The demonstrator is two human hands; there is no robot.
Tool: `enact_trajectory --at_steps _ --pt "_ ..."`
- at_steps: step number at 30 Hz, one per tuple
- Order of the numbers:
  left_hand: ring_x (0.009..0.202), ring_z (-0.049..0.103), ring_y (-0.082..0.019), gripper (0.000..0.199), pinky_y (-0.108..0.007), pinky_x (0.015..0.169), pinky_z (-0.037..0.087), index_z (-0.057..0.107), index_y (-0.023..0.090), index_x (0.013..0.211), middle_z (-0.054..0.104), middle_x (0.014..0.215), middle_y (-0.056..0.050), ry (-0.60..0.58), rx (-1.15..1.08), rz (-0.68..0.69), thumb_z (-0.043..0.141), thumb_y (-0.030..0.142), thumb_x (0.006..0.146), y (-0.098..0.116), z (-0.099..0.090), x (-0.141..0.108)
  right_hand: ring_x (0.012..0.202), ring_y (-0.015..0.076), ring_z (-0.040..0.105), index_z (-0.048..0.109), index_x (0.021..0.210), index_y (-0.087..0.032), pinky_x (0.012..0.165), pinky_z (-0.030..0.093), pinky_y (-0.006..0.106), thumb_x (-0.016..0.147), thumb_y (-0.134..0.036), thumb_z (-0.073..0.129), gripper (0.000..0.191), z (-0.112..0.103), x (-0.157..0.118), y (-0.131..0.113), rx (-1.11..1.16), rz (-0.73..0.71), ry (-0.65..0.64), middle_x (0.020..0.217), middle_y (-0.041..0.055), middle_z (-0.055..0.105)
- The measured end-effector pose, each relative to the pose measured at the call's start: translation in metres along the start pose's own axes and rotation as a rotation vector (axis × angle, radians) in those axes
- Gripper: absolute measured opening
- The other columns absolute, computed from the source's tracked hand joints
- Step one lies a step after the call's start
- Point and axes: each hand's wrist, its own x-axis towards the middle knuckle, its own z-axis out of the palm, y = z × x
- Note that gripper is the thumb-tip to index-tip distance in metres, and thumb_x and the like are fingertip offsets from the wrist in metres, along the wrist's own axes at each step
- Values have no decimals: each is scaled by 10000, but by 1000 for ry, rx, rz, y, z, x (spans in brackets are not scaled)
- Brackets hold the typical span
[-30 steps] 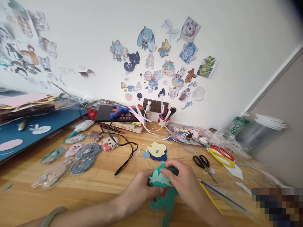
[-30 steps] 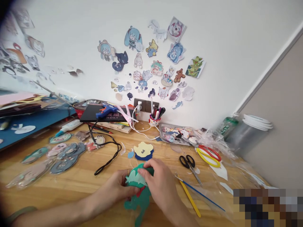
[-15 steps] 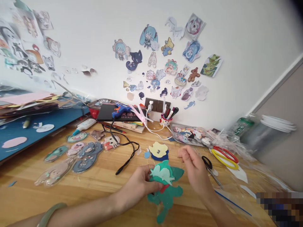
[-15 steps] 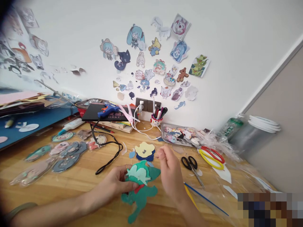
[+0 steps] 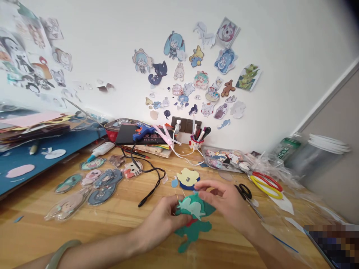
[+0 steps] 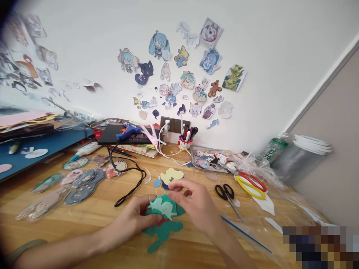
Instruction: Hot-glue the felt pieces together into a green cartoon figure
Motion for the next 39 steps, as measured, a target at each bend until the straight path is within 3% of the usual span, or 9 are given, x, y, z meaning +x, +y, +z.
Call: enact_trajectory --at_steps 3,10,15,20,26,30,32,34,39 --pt "665 523 -125 116 -213 605 411 589 133 826 576 709 15 10 87 9 572 195 729 3 0 -2 734 160 576 698 808 -233 623 425 261 724 -247 625 112 10 -2 0 -79 -16 -90 841 9 666" --pt "690 533 -139 138 -231 624 432 585 118 840 585 747 -9 43 87 46 574 201 730 -3 -3 1 731 168 583 705 795 -206 643 429 276 792 -288 542 182 9 -2 2 -96 -32 -87 779 25 664" --pt "719 548 -151 145 -242 647 438 549 123 813 588 751 -16 55 -4 15 587 222 715 -5 -5 4 698 153 589 701 776 -193 592 423 241 798 -269 528 190 13 -2 10 -144 -15 -38 749 13 677" --pt "653 548 -139 221 -228 587 440 511 154 826 569 695 18 97 -152 -88 617 285 683 -2 -2 3 558 122 482 626 592 -181 511 322 243 835 -270 464 305 28 -7 19 -332 -30 98 587 -10 577" --pt "622 535 -119 295 -212 564 442 507 154 781 582 691 20 116 -88 -116 700 339 656 -15 -4 6 762 181 461 602 680 -201 667 295 311 839 -208 410 249 41 -21 20 -490 -152 193 746 35 596" --pt "590 548 -129 321 -230 543 463 509 154 758 599 667 16 93 -104 -148 713 370 639 -14 -4 7 592 137 417 493 515 -190 556 289 274 825 -246 436 320 44 -21 21 -419 -90 225 558 -12 480" --pt "609 569 -140 325 -244 558 476 515 153 782 615 694 7 50 -116 -129 709 377 646 -10 -2 6 487 108 372 443 473 -190 469 276 241 828 -290 438 369 42 -17 23 -338 -19 237 474 -41 397" --pt "619 586 -146 331 -243 563 477 516 152 797 625 700 1 11 -100 -122 709 376 647 -8 0 5 454 99 388 464 518 -191 431 303 217 853 -333 380 374 34 -10 24 -258 40 270 473 -42 418" --pt "581 616 -176 367 -210 448 424 515 147 779 635 655 -20 -8 -30 -202 704 423 628 -6 0 2 524 123 478 476 640 -195 486 397 238 887 -428 197 440 -15 -8 36 -242 133 437 612 11 522"
